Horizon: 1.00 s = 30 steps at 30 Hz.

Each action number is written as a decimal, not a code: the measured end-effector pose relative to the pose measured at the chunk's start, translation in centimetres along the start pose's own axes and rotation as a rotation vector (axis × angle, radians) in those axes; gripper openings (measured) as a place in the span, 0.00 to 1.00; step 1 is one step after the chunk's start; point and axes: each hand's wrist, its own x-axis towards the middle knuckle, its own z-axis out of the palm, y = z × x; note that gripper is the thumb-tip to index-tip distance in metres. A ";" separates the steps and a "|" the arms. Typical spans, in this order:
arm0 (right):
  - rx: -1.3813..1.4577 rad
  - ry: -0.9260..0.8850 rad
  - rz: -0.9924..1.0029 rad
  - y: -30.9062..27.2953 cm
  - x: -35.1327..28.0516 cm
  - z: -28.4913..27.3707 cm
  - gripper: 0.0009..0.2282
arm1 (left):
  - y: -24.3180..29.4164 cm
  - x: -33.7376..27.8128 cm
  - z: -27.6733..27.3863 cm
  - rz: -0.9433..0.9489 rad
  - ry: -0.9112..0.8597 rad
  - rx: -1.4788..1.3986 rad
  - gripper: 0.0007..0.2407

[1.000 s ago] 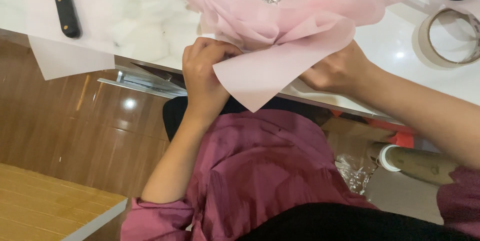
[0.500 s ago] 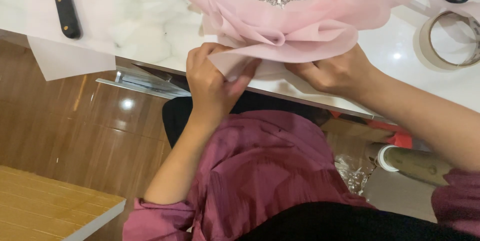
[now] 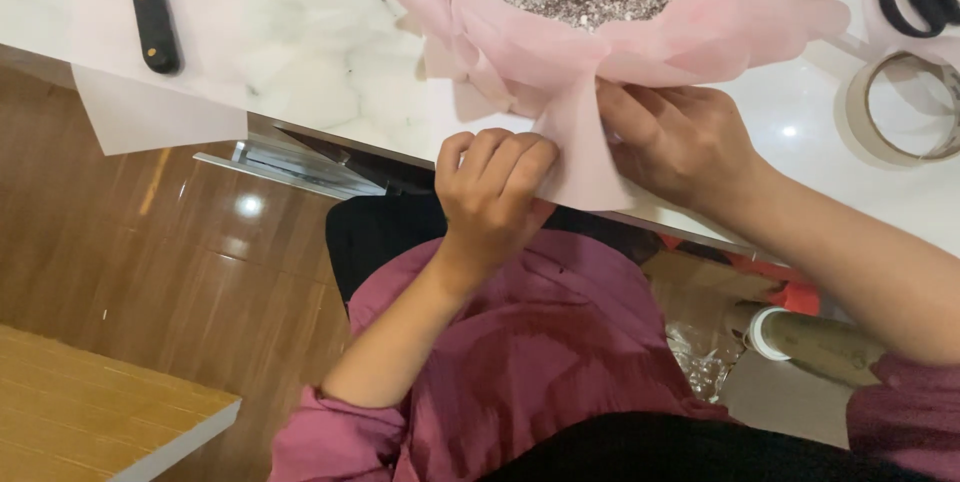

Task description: Wrapping a cake with decorative paper and securing it with tape.

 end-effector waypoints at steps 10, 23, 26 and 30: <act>-0.107 -0.022 -0.067 -0.2 1.1 -0.4 0.13 | 0.3 0.9 -0.3 -0.118 0.211 0.034 0.09; -0.265 -0.355 -0.081 -1.2 3.1 -2.9 0.24 | 0.2 -3.2 -0.2 -0.311 0.035 0.011 0.18; -0.057 -0.329 0.029 -0.4 1.6 -2.5 0.15 | 0.9 -2.9 0.0 -0.220 -0.043 0.064 0.15; -0.030 -0.310 0.054 -0.2 0.6 -2.2 0.21 | 1.4 -1.2 -0.3 -0.222 -0.082 0.031 0.15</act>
